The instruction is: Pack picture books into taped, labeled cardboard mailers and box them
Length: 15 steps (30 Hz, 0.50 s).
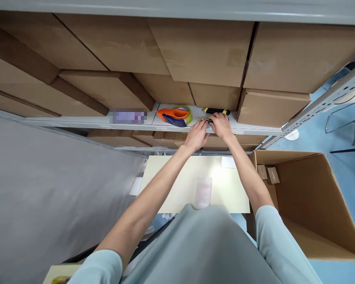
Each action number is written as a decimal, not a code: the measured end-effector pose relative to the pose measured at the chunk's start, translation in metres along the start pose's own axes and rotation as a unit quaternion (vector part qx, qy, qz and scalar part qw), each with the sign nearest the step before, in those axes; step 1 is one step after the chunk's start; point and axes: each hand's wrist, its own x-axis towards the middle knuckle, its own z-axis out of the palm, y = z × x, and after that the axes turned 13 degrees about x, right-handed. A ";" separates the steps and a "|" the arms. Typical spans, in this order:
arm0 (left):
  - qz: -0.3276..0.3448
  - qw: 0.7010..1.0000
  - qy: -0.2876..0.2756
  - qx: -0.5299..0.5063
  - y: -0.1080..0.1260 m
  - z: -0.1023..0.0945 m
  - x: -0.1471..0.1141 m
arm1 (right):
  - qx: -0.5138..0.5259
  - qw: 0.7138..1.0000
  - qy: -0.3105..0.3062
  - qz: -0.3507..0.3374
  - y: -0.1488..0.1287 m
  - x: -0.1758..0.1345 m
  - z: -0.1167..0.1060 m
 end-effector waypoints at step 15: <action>-0.288 0.900 -0.258 -0.204 -0.016 0.178 -0.287 | 0.299 0.919 -0.026 0.255 0.011 -0.255 0.222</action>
